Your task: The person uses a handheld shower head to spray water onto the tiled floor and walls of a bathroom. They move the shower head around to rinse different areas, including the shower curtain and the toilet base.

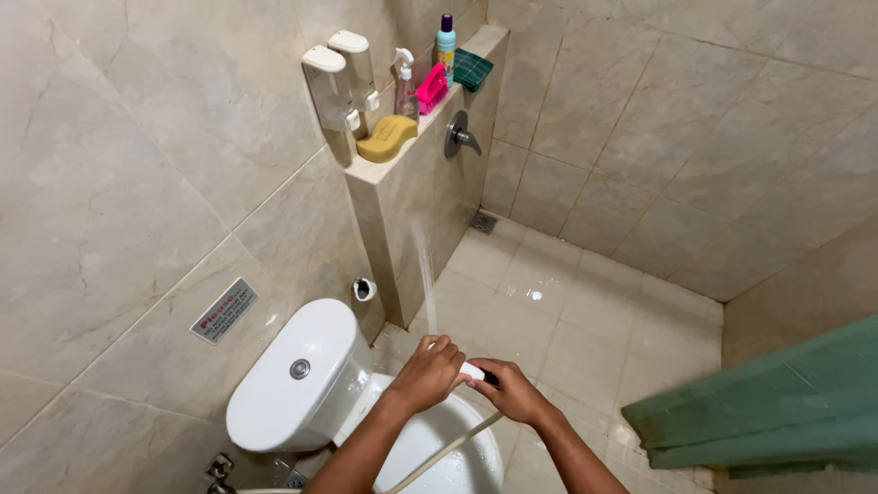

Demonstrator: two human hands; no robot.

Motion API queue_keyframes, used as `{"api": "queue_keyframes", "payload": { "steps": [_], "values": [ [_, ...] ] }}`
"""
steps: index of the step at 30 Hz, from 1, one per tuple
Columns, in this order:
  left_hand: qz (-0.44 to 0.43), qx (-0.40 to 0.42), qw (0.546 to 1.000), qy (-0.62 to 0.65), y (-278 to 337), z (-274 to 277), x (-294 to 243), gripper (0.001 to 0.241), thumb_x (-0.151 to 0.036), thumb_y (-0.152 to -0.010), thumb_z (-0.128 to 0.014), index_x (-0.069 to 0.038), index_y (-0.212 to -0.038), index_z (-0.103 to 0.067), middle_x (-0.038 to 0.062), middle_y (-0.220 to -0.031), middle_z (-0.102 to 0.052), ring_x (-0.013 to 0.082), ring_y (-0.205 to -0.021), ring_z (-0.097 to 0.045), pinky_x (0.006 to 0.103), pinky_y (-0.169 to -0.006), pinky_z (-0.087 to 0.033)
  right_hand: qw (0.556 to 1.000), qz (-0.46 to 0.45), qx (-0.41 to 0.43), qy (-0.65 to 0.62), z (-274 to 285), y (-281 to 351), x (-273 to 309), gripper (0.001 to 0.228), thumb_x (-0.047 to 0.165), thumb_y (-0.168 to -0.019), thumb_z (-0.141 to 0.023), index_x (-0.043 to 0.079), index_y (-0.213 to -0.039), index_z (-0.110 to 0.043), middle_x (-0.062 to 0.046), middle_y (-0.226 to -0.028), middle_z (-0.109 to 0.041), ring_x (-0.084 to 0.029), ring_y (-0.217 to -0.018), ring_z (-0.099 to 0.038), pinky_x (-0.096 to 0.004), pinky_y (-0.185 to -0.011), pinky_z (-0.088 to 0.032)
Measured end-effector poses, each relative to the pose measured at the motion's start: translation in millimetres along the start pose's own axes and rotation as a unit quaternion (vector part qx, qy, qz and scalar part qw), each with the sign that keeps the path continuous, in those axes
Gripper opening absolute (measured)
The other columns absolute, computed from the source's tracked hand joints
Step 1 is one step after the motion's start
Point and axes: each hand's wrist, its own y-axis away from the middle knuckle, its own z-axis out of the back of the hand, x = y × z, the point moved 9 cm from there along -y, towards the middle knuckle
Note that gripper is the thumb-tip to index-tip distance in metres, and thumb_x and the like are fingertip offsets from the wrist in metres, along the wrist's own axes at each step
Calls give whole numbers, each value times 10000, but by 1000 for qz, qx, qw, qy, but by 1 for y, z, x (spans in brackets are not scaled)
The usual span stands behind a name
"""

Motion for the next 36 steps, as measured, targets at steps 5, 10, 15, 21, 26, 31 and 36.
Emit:
{"api": "queue_keyframes", "payload": {
  "steps": [5, 10, 15, 21, 26, 31, 36],
  "values": [
    [0, -4, 1000, -2, -2, 5, -6, 310, -302, -921, -703, 4, -971, -697, 133, -988, -694, 293, -1098, -568, 458, -1035, -358, 1000, 13, -9, -14, 2, 3, 2, 300, 146, -958, -676, 56, -1244, -683, -114, -1051, -768, -203, -853, -689, -353, -808, -558],
    [-22, -21, 999, -16, -7, 15, -16, 304, -292, -909, -703, 4, -979, -691, 123, -988, -685, 284, -1092, -572, 457, -1047, -362, 999, 16, -27, -7, 9, 6, -1, 308, 143, -955, -687, 49, -1249, -678, -116, -1071, -754, -196, -853, -682, -348, -803, -557],
    [-45, -32, 998, -22, -13, 21, -23, 296, -292, -921, -694, -2, -979, -685, 116, -988, -681, 276, -1078, -574, 448, -1052, -371, 999, 13, -38, -13, 18, 8, -2, 339, 127, -933, -703, 43, -1259, -662, -110, -1052, -742, -187, -827, -670, -338, -780, -553],
    [-70, -46, 996, -9, -23, 27, -33, 289, -292, -922, -697, -7, -961, -679, 119, -972, -674, 281, -1074, -573, 448, -1063, -365, 998, 17, -65, 8, 27, 13, -5, 308, 128, -925, -712, 47, -1221, -691, -90, -967, -712, -195, -770, -647, -349, -723, -534],
    [-88, -50, 995, -27, -35, 30, -44, 290, -287, -906, -702, -3, -962, -678, 123, -965, -673, 280, -1065, -581, 442, -1068, -367, 995, 6, -95, 23, 40, 21, -8, 285, 134, -931, -708, 49, -1203, -699, -106, -927, -687, -220, -749, -624, -362, -714, -525],
    [-113, -56, 991, -43, -46, 33, -54, 298, -286, -907, -707, 4, -974, -681, 132, -960, -672, 288, -1061, -582, 443, -1072, -371, 992, 17, -128, 15, 52, 29, -7, 272, 132, -921, -707, 45, -1179, -698, -87, -942, -696, -205, -755, -637, -354, -719, -536],
    [-117, -50, 991, -47, -50, 23, -56, 289, -266, -915, -702, 14, -987, -686, 125, -967, -678, 276, -1066, -587, 444, -1085, -368, 991, 6, -134, 20, 58, 36, -4, 257, 149, -936, -706, 33, -1165, -703, -96, -921, -691, -213, -746, -626, -357, -714, -531]
  ]
}}
